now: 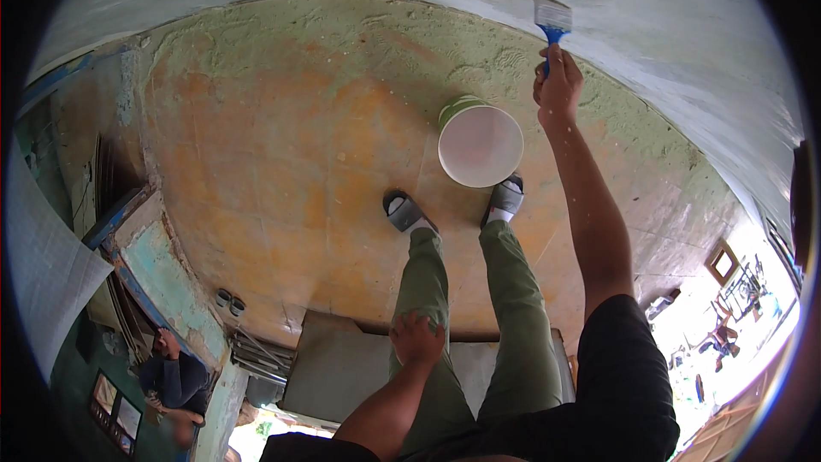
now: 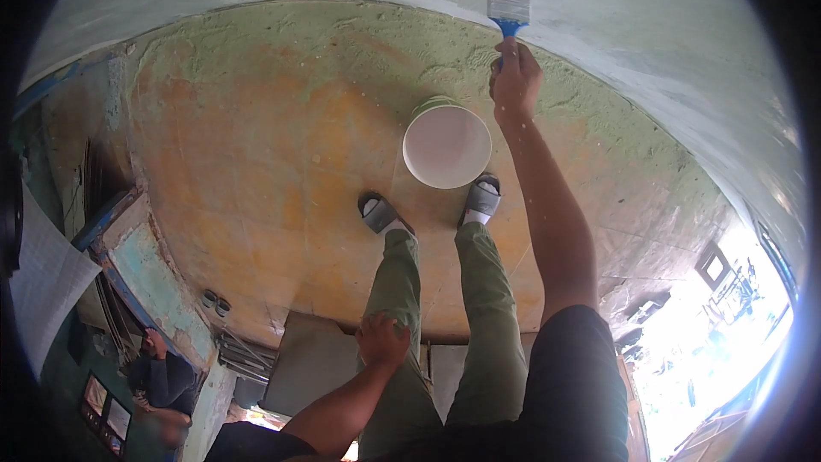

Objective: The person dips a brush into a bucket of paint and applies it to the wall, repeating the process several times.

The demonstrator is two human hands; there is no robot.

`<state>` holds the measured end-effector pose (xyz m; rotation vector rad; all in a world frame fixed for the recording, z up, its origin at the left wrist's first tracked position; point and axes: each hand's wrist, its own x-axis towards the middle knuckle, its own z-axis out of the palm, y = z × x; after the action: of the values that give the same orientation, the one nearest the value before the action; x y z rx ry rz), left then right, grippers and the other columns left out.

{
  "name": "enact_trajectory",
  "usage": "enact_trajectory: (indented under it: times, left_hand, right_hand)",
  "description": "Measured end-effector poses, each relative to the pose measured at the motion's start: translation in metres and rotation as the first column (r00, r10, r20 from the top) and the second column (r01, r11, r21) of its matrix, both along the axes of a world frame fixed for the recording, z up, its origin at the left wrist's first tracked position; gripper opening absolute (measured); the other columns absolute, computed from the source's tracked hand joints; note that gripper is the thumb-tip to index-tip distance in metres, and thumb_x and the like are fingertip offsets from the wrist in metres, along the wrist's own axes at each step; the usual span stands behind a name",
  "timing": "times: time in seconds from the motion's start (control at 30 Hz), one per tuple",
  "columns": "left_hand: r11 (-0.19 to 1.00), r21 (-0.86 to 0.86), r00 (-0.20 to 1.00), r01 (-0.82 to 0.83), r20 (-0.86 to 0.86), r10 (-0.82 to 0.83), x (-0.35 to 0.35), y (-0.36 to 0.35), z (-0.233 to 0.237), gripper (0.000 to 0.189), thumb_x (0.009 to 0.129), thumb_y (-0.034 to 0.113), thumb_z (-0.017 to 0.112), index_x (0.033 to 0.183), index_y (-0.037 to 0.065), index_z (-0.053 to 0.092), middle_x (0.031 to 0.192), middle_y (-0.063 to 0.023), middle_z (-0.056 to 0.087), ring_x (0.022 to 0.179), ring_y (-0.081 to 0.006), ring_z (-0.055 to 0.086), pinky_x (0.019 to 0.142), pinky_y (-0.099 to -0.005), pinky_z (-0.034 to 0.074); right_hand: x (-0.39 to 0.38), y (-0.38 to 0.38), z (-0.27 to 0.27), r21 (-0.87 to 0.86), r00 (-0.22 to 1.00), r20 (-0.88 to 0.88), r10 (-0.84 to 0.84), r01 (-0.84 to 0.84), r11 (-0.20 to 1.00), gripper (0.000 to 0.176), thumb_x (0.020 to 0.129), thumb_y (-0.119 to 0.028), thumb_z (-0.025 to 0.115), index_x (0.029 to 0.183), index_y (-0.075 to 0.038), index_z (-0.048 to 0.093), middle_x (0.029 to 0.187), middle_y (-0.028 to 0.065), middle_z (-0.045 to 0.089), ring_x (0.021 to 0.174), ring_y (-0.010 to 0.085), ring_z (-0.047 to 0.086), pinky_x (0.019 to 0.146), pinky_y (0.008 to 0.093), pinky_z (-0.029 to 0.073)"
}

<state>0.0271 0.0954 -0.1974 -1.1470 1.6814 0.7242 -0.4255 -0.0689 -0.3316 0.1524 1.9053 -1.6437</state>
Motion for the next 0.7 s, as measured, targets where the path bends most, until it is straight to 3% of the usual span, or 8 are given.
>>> enact_trajectory:
  times: [0.23,0.27,0.37,0.4,0.5,0.7]
  left_hand:
    - [1.000,0.003,1.000,-0.016,0.007,0.016,-0.006,-0.005,0.002,0.044,0.084,0.046,0.058,0.111,0.013,0.068,0.138,-0.0070,0.050,0.132,-0.0346,0.039,0.105,-0.0563,0.032]
    - [1.000,0.007,1.000,-0.019,0.013,0.019,-0.007,-0.006,0.002,0.044,0.084,0.046,0.058,0.111,0.013,0.068,0.138,-0.0070,0.050,0.132,-0.0345,0.039,0.105,-0.0562,0.032]
    - [1.000,0.011,0.999,-0.027,0.026,0.027,-0.008,-0.005,0.002,0.044,0.084,0.046,0.058,0.112,0.014,0.067,0.138,-0.0069,0.050,0.132,-0.0344,0.039,0.105,-0.0559,0.032]
    - [1.000,0.005,0.999,-0.028,0.022,0.028,-0.006,-0.004,0.002,0.044,0.084,0.046,0.058,0.112,0.014,0.067,0.139,-0.0069,0.050,0.132,-0.0344,0.039,0.105,-0.0557,0.032]
    - [1.000,0.007,1.000,-0.023,0.019,0.022,-0.005,-0.001,0.002,0.045,0.084,0.046,0.058,0.113,0.014,0.067,0.139,-0.0068,0.050,0.132,-0.0344,0.039,0.105,-0.0558,0.032]
    - [1.000,-0.007,1.000,-0.008,0.031,0.008,-0.003,0.001,0.003,0.043,0.083,0.046,0.060,0.112,0.014,0.068,0.138,-0.0057,0.051,0.132,-0.0321,0.038,0.104,-0.0532,0.033]
  right_hand:
    - [0.035,0.002,0.024,-0.053,0.977,-0.214,-0.027,0.016,0.998,0.032,0.102,-0.031,0.048,0.093,-0.003,0.059,0.055,-0.0013,0.044,0.043,0.0050,0.039,0.038,0.0227,0.029]
    - [0.043,-0.001,0.022,-0.074,0.965,-0.261,-0.023,0.004,0.997,0.029,0.102,-0.033,0.049,0.095,-0.007,0.058,0.057,-0.0023,0.044,0.041,0.0032,0.034,0.037,0.0207,0.024]
    - [0.056,-0.019,0.017,-0.162,0.959,-0.285,-0.010,-0.038,0.986,0.026,0.103,-0.029,0.048,0.095,-0.006,0.058,0.058,-0.0023,0.045,0.045,0.0032,0.037,0.040,0.0200,0.027]
    - [0.057,-0.025,0.016,-0.173,0.967,-0.256,0.004,-0.050,0.984,0.023,0.101,-0.023,0.051,0.093,-0.003,0.059,0.062,-0.0028,0.047,0.055,0.0035,0.044,0.048,0.0216,0.033]
    - [0.047,-0.048,-0.017,-0.072,0.944,-0.326,0.047,-0.074,0.995,0.026,0.101,-0.024,0.051,0.090,-0.002,0.060,0.061,0.0007,0.050,0.055,0.0075,0.046,0.050,0.0266,0.036]
    - [0.031,-0.050,-0.099,0.298,0.869,-0.471,0.151,-0.004,0.955,0.034,0.098,-0.030,0.053,0.089,0.002,0.061,0.063,0.0117,0.055,0.059,0.0191,0.057,0.058,0.0365,0.044]
